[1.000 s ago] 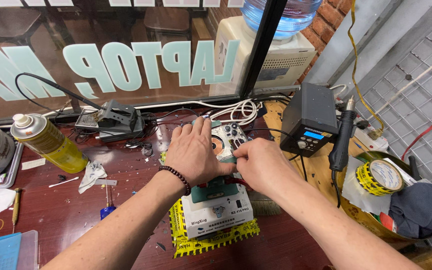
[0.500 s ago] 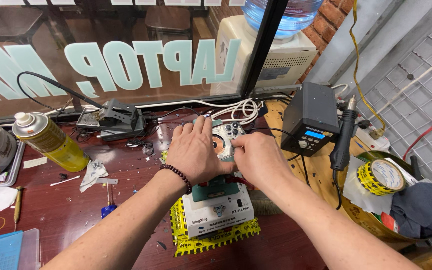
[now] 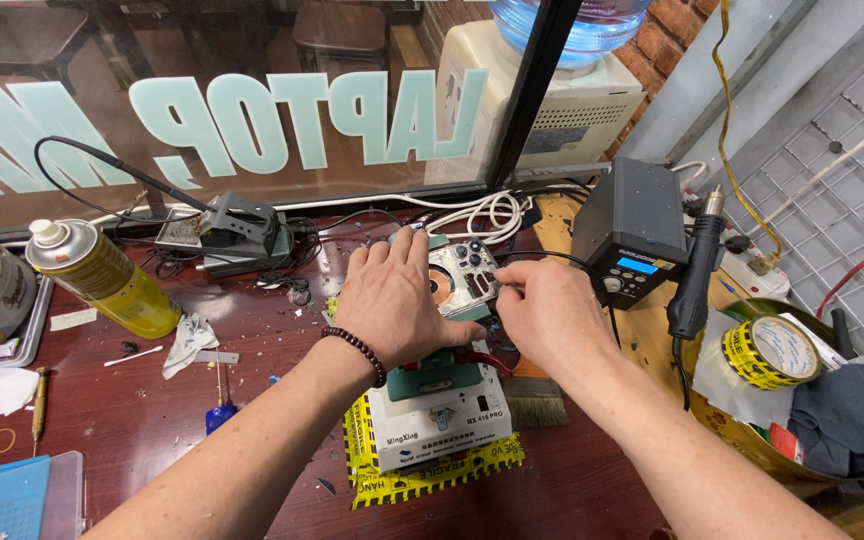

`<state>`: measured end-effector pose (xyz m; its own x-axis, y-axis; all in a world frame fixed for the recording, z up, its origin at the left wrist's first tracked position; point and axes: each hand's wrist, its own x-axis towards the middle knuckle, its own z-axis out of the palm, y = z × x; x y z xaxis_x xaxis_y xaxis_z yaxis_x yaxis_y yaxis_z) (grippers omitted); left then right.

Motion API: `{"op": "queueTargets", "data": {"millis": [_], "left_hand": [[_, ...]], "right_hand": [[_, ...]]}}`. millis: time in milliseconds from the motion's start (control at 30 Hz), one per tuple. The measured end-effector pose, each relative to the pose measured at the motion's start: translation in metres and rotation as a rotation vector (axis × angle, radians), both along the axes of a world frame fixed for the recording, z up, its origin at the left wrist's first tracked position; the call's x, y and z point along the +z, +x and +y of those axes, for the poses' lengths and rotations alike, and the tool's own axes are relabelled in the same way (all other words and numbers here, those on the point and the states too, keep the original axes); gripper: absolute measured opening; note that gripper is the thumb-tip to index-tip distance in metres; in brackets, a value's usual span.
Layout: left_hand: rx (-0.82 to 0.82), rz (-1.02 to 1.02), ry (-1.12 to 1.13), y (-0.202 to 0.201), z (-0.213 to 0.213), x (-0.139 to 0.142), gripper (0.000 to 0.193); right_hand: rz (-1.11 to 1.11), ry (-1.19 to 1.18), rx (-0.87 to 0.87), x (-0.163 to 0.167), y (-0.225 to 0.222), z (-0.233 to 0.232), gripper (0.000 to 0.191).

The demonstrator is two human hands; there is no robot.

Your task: The person uses a blue-handled screwdriver to remove screws from a small electronic device, then uses a soldering iron to work on the internal components. The device is held in place on a workbench while the person manipulates wires and components.

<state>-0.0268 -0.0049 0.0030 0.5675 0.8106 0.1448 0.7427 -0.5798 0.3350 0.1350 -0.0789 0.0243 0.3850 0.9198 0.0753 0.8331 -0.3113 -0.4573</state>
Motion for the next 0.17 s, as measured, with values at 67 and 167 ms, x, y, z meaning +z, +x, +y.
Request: {"op": "queueTargets", "data": {"millis": [67, 167], "left_hand": [[-0.004, 0.001, 0.005, 0.0006, -0.0011, -0.0006, 0.133], [0.001, 0.007, 0.008, -0.0005, -0.0006, -0.0007, 0.134]], "right_hand": [[-0.009, -0.004, 0.019, -0.0009, -0.0007, 0.0002, 0.027], [0.004, -0.015, 0.031, -0.0016, -0.0022, 0.0047, 0.028]]}}
